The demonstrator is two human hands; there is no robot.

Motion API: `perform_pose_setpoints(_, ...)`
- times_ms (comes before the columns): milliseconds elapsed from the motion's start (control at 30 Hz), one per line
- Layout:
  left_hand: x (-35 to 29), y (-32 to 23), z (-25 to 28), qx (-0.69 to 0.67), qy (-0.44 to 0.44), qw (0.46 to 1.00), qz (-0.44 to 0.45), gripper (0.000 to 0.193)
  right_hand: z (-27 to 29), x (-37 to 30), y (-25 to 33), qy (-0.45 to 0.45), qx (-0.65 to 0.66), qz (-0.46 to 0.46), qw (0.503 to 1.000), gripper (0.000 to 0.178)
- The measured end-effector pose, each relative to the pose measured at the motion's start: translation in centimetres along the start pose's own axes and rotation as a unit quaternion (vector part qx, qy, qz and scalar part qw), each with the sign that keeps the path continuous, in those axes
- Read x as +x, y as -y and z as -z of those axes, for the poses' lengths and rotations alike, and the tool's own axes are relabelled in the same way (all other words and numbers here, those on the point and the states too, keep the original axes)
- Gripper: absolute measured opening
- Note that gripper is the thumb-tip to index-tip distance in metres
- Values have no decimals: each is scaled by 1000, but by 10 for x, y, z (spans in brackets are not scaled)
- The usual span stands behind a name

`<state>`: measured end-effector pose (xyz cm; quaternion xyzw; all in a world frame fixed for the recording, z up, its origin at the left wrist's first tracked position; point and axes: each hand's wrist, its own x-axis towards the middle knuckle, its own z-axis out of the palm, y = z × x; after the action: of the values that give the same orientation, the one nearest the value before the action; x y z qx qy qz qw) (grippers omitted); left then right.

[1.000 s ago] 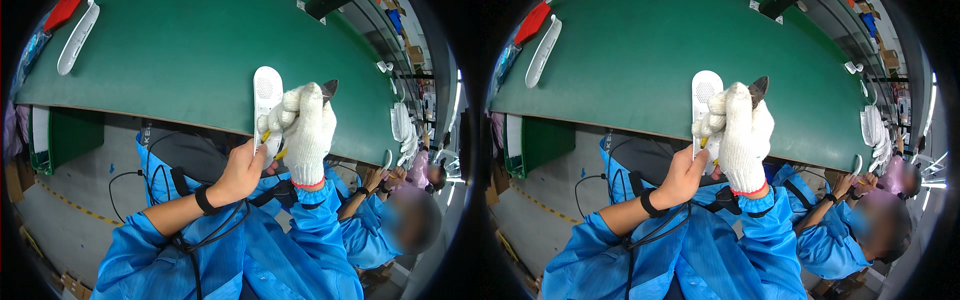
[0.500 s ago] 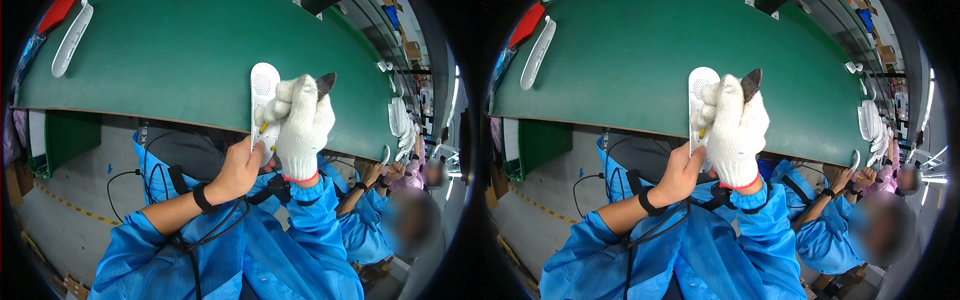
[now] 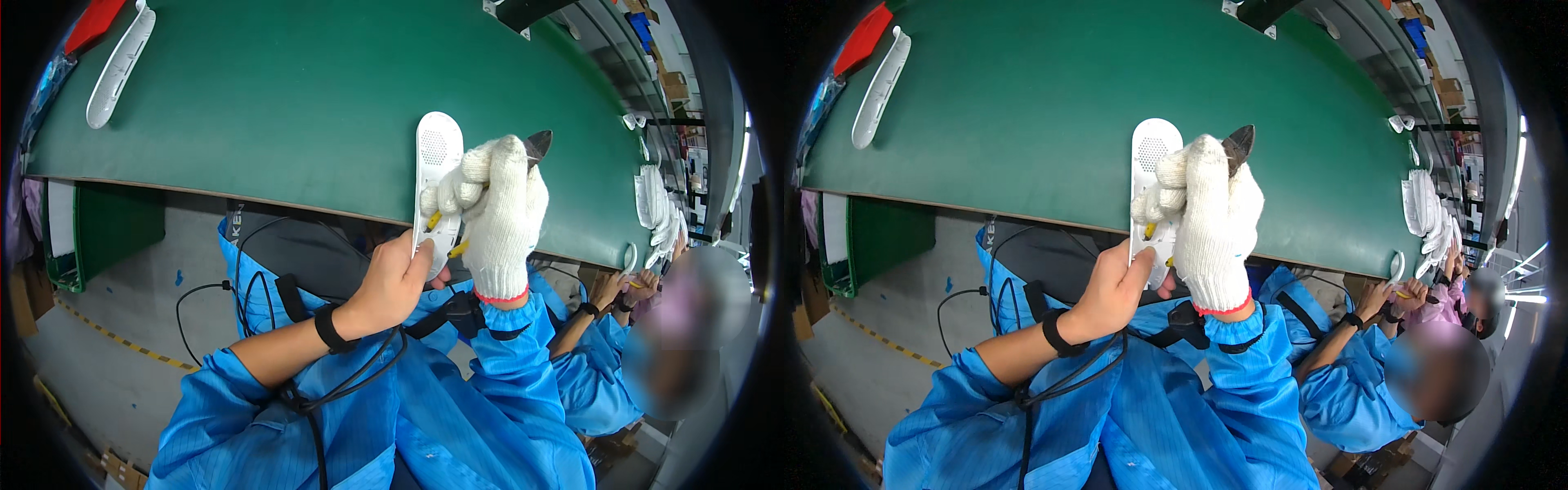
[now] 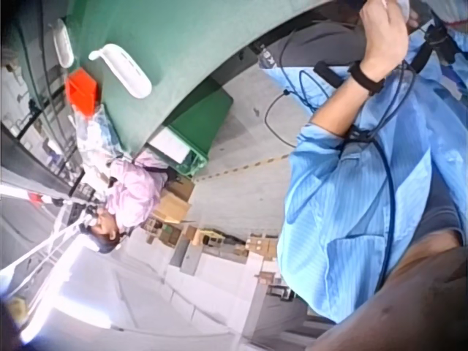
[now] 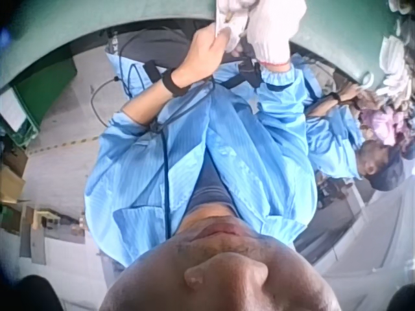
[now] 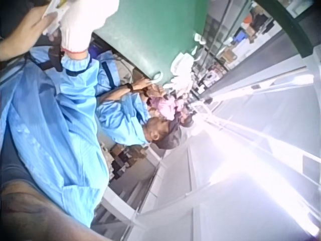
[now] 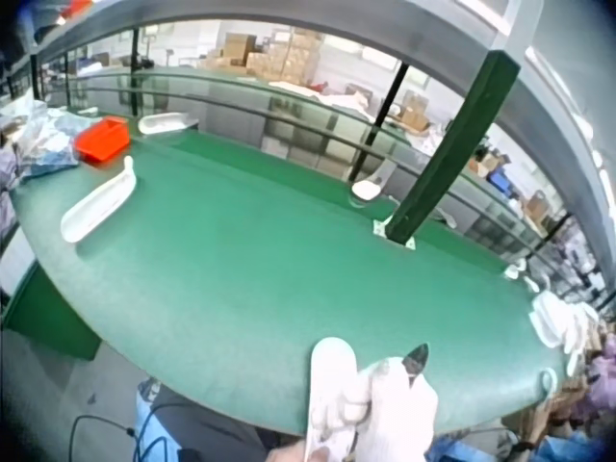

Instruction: Trim excess plastic material from molded plastic components using a hand knife at a factory production assembly line.

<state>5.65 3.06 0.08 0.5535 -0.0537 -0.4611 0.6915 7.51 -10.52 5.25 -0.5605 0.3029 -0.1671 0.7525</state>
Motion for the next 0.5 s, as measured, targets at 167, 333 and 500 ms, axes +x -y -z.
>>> perform_pose_setpoints(167,0,0,1,3,5,1000,-5,31,7,3,-4,36,35,-1,999,31)
perform_pose_setpoints(333,0,1,-1,4,6,1000,-9,31,2,-2,-3,-3,8,3,1000,28)
perform_pose_setpoints(500,-2,3,0,3,1,1000,-24,31,2,-3,-3,20,41,-10,999,30)
